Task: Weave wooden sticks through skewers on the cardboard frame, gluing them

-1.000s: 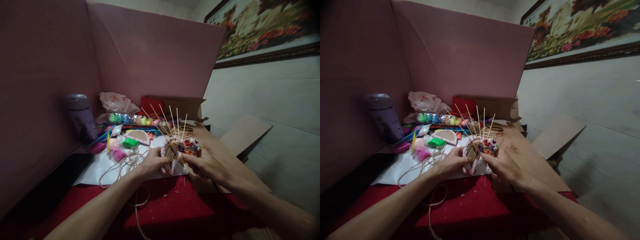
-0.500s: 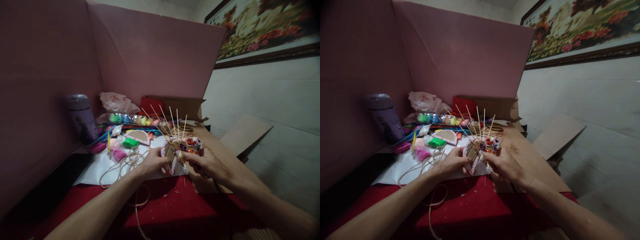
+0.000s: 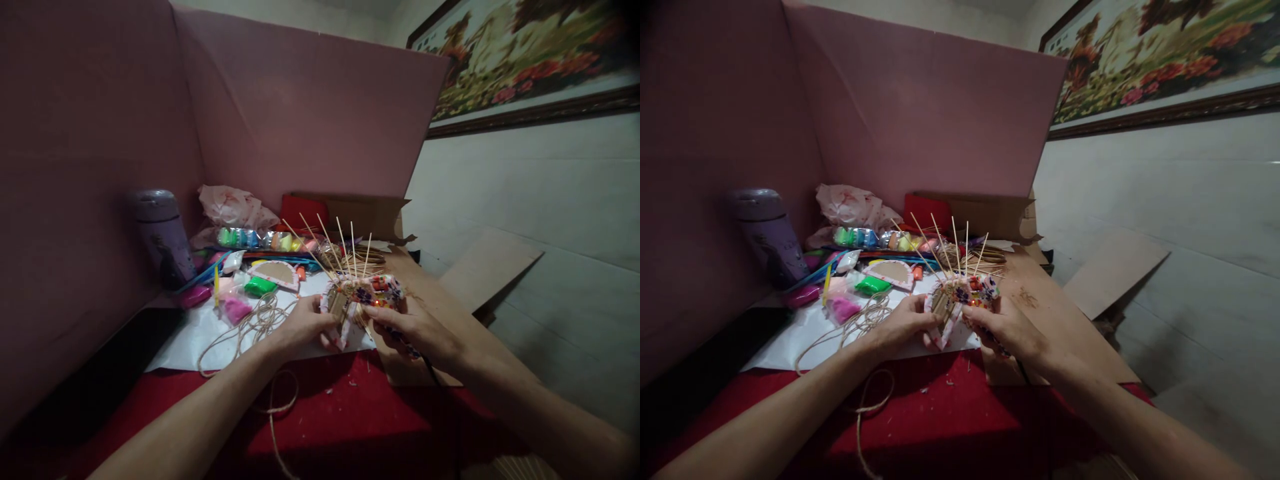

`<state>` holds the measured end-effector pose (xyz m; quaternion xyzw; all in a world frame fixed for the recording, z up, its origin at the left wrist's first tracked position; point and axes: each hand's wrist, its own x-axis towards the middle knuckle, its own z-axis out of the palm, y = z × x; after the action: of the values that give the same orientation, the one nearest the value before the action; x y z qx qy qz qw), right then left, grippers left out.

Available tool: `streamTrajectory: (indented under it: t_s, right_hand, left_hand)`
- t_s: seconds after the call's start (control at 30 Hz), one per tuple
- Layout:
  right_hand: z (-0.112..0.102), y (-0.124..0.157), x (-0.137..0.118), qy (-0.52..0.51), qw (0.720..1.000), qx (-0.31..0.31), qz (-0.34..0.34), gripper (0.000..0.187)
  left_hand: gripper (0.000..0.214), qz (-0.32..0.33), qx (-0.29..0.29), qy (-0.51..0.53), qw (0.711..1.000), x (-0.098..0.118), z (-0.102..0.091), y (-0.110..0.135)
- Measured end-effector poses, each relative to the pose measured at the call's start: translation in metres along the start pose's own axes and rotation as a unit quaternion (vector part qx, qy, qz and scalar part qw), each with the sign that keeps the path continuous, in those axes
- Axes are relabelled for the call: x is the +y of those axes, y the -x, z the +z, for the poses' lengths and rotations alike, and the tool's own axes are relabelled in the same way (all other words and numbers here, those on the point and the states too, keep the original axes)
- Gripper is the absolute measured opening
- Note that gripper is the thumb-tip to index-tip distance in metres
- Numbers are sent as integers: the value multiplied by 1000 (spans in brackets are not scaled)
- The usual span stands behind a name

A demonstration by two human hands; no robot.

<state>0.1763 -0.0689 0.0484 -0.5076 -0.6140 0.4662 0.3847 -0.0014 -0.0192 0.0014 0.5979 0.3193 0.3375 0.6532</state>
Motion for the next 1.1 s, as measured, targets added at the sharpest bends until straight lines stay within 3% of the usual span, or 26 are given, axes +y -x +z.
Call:
streamTrajectory:
  t_s: [0.13, 0.2, 0.33, 0.4, 0.5, 0.63, 0.73, 0.8, 0.83, 0.9, 0.97, 1.03, 1.1]
  right_hand:
    - [-12, -2, -1, -40, 998, 32, -25, 31]
    - [-23, -7, 3, -24, 996, 76, -49, 33]
    - [-50, -20, 23, 153, 973, 169, -39, 42]
    - [-62, -24, 40, 329, 924, 188, -51, 40]
    - [-75, -28, 70, 542, 822, 172, -32, 39]
    - [-80, -27, 95, 618, 772, 139, -50, 45]
    - [-68, -20, 79, 632, 752, 150, -109, 41]
    - [-51, -15, 58, 585, 776, 174, -162, 35]
    - [-40, -15, 47, 520, 813, 185, -184, 32]
    - [-17, -19, 33, 317, 920, 141, -183, 30]
    - [4, -30, 29, 254, 947, 99, -168, 36]
    - [21, -44, 31, 46, 993, 41, -101, 41]
    - [30, -57, 32, -110, 992, 20, -51, 40]
  left_hand:
    - [12, -6, 5, 1, 1000, 0, -1, -1]
    - [12, -4, 9, 9, 1000, -2, -3, -2]
    - [13, 24, 34, 12, 999, -3, -7, -4]
    - [13, 30, 65, 12, 997, -1, -7, -4]
    - [14, 30, 97, 26, 995, 4, -5, -3]
    - [14, 34, 111, 53, 992, 4, -4, -2]
    - [14, 47, 109, 71, 990, 2, -5, -2]
    - [15, 56, 95, 85, 990, 0, -6, -2]
    - [16, 61, 86, 93, 990, 0, -7, -2]
    - [18, 72, 67, 103, 990, 0, -7, -2]
    - [21, 83, 51, 104, 990, -1, -6, -1]
    - [24, 93, 43, 103, 989, -1, -6, -1]
    - [27, 98, 43, 98, 989, 0, -7, -1]
